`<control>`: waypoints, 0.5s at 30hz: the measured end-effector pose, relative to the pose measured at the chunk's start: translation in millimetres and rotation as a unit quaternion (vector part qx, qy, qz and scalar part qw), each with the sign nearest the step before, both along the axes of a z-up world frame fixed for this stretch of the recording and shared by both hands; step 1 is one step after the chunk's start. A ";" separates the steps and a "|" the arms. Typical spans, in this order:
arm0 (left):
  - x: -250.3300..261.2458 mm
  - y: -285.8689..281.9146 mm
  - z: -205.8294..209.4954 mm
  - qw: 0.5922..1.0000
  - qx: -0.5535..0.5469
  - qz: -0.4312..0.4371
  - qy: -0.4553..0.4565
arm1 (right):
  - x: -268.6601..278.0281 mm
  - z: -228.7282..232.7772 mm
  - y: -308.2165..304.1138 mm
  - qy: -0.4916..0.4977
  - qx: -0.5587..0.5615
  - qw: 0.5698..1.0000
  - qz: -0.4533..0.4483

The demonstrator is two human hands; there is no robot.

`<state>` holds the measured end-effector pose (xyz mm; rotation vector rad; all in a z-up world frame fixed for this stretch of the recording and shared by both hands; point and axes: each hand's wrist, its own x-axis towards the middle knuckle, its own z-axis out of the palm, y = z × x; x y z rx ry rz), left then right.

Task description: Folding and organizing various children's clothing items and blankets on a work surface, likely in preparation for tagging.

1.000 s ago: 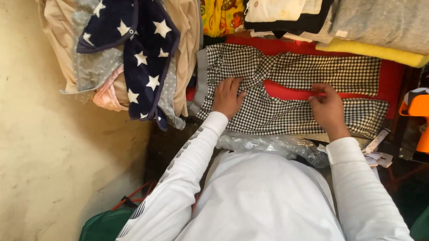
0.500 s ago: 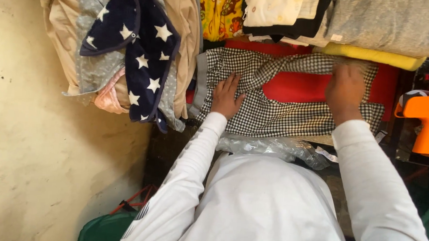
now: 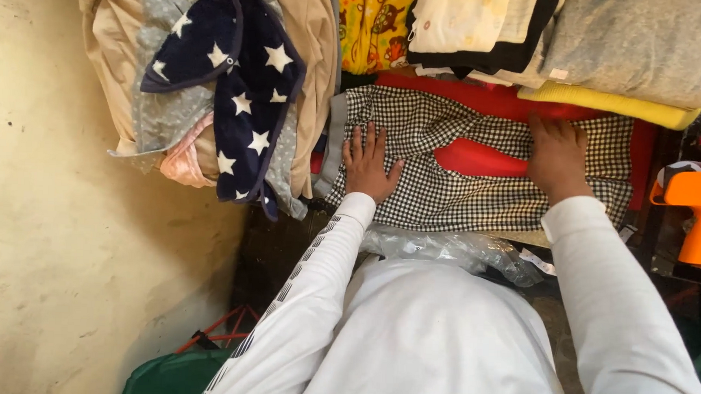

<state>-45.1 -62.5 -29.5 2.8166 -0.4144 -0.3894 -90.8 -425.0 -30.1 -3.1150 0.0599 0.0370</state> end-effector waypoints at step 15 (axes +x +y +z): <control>0.7 3.4 -28.8 0.998 0.001 -0.013 -0.065 | -83.3 19.1 8.3 0.128 0.059 0.989 0.041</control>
